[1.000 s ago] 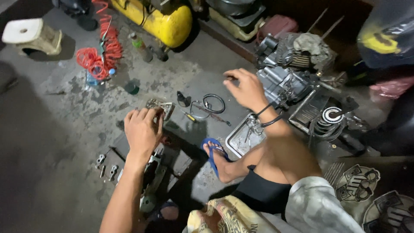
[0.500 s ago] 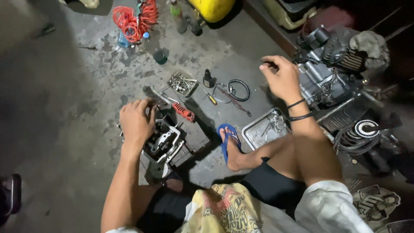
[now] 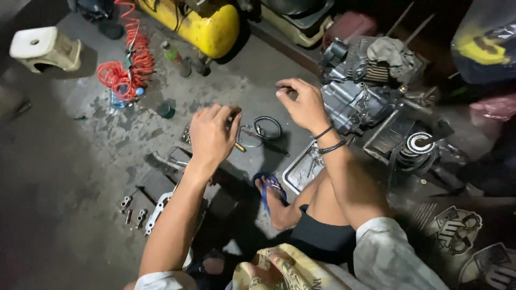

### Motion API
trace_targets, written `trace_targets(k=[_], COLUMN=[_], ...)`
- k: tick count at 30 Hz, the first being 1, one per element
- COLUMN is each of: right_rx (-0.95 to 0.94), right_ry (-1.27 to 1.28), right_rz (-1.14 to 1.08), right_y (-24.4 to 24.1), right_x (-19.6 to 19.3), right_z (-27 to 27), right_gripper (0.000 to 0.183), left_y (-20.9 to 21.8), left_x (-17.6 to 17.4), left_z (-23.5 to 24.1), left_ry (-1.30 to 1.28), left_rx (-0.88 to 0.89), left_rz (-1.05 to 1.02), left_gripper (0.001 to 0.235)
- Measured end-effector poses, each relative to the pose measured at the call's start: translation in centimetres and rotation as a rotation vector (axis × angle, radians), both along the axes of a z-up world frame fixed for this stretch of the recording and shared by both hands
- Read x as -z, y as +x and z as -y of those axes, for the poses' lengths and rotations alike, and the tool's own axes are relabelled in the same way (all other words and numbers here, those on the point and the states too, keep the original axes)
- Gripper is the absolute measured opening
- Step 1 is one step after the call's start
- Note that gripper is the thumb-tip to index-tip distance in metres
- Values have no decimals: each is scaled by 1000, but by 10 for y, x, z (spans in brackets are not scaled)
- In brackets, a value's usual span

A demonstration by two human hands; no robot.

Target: Assembling valves, springs, and retainers into a motorcycle engine cylinder head using hand tools.

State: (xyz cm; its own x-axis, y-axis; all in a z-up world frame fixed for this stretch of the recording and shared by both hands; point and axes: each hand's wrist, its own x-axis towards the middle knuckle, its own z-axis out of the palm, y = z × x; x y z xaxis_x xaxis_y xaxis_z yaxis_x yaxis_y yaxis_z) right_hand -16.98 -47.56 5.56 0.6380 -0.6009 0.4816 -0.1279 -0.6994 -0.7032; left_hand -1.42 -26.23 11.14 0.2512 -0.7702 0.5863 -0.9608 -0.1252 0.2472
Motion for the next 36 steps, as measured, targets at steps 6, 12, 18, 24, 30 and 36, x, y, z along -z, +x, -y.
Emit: trace_targets(k=[6,12,18,24,30,36], right_rx=[-63,-267,-310,-343,-529,-800], right_ry=[53,130,-81,-48,-161,-230], right_rz=[-106,-285,-255,-363,-474,-615], right_y=[14,42,65,79,100,119], right_x=[-6,-8,-5,-21,-29,-22], right_z=[8,-17,-20,-66,-117,-172], right_gripper=[22,32,35,31,29,16], left_y=[30,33,23,14,5,-3], left_x=[19,21,17,39,56,86], left_z=[-28,-70,-143,-245,-293,-306], left_ry=[79,141,92,117,33,-43], left_rx=[-44,-119,-218,-432,-534,-479], left_rz=[-139,-299,-587,-658,-699,-662], left_gripper=[9,10,16,25,20,23])
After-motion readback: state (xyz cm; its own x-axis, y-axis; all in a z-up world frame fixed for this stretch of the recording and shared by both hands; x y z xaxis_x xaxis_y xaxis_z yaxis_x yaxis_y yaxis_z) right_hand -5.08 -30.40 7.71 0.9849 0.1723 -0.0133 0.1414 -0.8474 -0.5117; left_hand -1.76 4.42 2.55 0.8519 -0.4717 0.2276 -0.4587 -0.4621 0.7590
